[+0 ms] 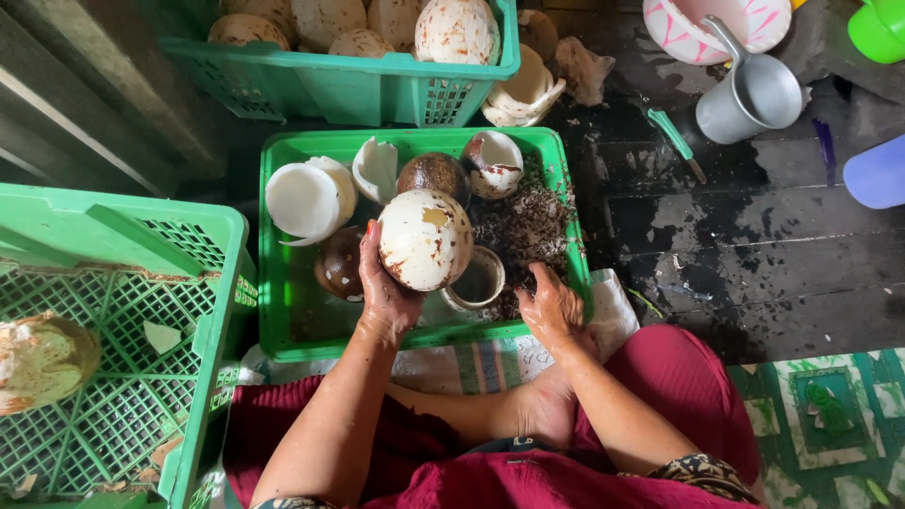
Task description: Cleaning and scraping the outer surface of coconut shells using a hand tool in a processing area
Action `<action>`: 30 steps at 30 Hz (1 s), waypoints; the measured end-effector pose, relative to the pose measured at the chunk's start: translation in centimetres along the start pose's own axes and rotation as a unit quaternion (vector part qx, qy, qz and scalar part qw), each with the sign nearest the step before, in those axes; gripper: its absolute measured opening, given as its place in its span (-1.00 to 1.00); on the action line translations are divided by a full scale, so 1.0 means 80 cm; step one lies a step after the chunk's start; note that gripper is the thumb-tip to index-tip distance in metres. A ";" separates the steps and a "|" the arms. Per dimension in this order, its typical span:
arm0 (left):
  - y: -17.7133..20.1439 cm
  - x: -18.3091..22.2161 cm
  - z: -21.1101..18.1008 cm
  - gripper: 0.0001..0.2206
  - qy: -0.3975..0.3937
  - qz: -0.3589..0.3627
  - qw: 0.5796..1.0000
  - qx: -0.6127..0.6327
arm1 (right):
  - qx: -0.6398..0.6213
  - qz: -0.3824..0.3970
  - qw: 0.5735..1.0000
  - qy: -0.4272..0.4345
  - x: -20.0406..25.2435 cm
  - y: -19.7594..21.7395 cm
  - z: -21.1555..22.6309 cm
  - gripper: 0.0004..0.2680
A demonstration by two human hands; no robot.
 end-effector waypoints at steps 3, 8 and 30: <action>0.004 -0.006 0.001 -0.62 0.002 0.001 1.000 0.002 | -0.002 0.007 1.000 -0.002 -0.001 -0.001 -0.001 -0.70; 0.007 -0.009 0.002 -0.61 0.005 0.007 1.000 0.003 | -0.005 0.008 1.000 0.000 0.002 0.002 0.001 -0.70; 0.005 -0.006 -0.001 -0.59 0.007 0.012 1.000 0.004 | -0.012 -0.007 1.000 0.000 0.004 0.000 -0.001 -0.69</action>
Point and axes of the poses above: each hand's wrist, its own x-axis away from the middle knuckle, its own y-axis out of the back of the hand, z = x × y, the point moved 1 cm from there along -x, towards the middle knuckle, and after that the axes turned 9 degrees about -y, right-handed, at the moved point
